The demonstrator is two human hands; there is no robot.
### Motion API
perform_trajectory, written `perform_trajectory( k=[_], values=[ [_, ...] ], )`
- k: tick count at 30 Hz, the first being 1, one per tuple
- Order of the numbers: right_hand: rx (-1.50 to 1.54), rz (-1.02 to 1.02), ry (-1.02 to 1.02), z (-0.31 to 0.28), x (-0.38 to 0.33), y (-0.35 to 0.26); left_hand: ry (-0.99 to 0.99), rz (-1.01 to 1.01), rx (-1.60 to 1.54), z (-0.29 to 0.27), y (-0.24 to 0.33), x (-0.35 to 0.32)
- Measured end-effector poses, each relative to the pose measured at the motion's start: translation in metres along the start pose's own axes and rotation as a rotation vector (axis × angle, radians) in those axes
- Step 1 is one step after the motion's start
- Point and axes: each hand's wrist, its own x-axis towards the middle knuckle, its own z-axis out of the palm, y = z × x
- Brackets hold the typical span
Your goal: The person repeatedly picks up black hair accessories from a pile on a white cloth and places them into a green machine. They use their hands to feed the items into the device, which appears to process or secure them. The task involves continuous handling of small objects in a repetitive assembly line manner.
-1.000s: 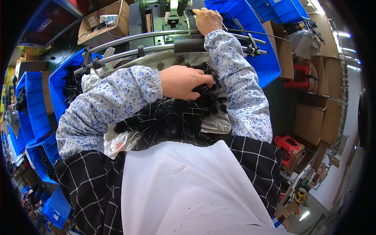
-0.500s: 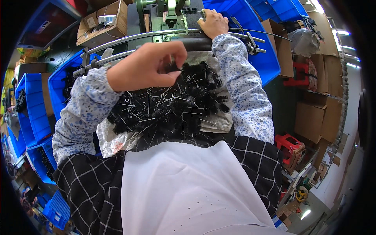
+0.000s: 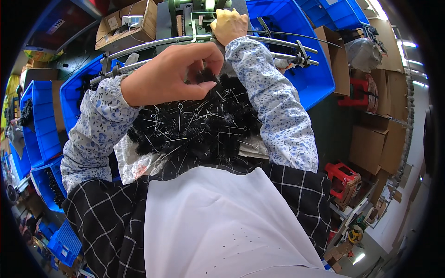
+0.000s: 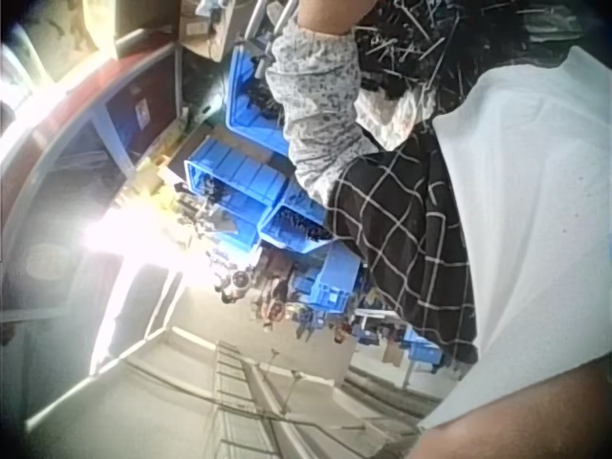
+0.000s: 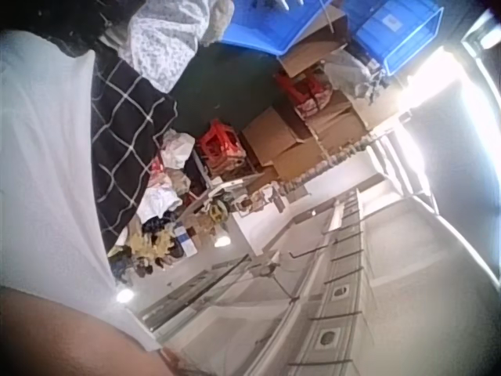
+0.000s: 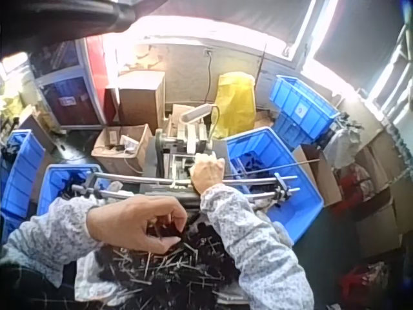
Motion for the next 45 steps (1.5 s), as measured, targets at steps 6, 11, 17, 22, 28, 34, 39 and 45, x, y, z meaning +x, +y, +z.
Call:
perform_trajectory(
  k=[6, 11, 17, 22, 28, 34, 39, 45],
  values=[
    [-0.016, 0.042, -0.099, -0.005, -0.009, 0.041, 0.102, 0.065, 0.016, -0.008, -0.022, -0.011],
    [0.070, 0.029, -0.135, -0.003, -0.004, 0.070, 0.108, 0.117, 0.039, -0.012, -0.037, -0.013],
    [0.013, -0.036, -0.332, -0.004, 0.018, 0.100, 0.034, 0.137, 0.112, -0.007, -0.040, 0.003],
    [-0.169, 0.049, 0.244, -0.073, 0.003, 0.114, 0.036, 0.122, 0.161, 0.003, -0.047, 0.008],
    [0.836, -0.208, -0.806, -0.119, -0.034, 0.018, 0.329, 0.107, 0.207, 0.009, -0.062, 0.022],
    [0.559, -0.043, -0.219, -0.069, -0.037, 0.016, 0.520, 0.046, 0.342, 0.017, -0.079, 0.018],
    [-0.043, 0.000, -0.048, -0.028, -0.009, 0.040, -0.200, -0.167, 0.151, 0.044, -0.083, 0.023],
    [-0.104, -0.076, -0.018, -0.011, -0.005, 0.038, -0.422, -0.140, 0.105, 0.071, -0.094, 0.030]
  ],
)
